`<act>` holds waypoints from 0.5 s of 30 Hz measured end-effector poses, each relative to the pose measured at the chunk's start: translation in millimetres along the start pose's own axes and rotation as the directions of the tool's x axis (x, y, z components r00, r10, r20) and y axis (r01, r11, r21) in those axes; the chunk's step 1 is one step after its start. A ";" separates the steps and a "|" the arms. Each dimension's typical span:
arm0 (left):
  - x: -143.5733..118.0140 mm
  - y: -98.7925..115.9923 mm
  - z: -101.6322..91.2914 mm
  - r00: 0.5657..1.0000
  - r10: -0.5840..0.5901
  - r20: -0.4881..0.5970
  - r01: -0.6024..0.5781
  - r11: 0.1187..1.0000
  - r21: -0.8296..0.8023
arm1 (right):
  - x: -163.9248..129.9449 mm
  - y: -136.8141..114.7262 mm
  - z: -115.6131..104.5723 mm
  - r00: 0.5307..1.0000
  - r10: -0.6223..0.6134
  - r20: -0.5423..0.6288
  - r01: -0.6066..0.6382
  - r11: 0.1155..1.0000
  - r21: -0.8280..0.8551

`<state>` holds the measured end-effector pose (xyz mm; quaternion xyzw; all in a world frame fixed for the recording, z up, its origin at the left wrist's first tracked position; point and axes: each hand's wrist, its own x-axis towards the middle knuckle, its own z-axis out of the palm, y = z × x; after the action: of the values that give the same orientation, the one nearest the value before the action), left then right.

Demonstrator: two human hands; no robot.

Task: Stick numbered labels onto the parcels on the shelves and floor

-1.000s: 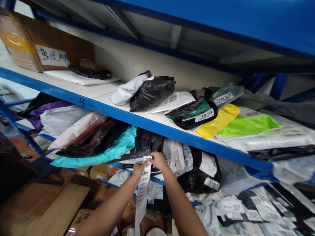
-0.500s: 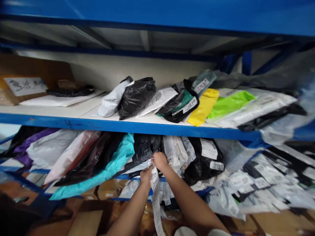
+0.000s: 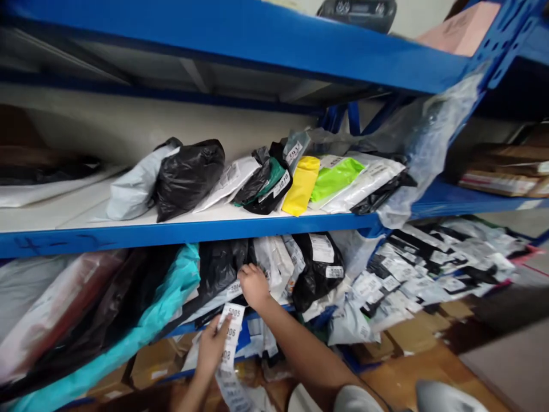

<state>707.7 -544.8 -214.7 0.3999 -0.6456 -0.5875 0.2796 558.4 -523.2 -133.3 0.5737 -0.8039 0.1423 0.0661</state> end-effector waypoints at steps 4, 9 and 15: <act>23.9 4.0 -6.7 0.937 0.342 0.062 -0.346 0.936 0.063 | -7.5 13.1 -10.0 0.994 -0.068 -0.086 0.066 0.997 -0.026; 52.3 8.7 -19.2 0.926 0.373 0.065 -0.377 0.924 0.069 | -1.4 23.4 1.1 0.973 -0.227 -0.025 0.228 0.974 0.009; 62.4 13.8 -40.5 0.975 0.196 0.101 -0.161 0.945 -0.285 | 11.8 20.6 2.9 0.975 -0.217 0.050 0.218 0.976 -0.008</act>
<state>706.1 -619.3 -201.8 0.2586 -0.6080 -0.6679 0.3428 535.2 -528.5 -136.0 0.6611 -0.7386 0.1149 0.0656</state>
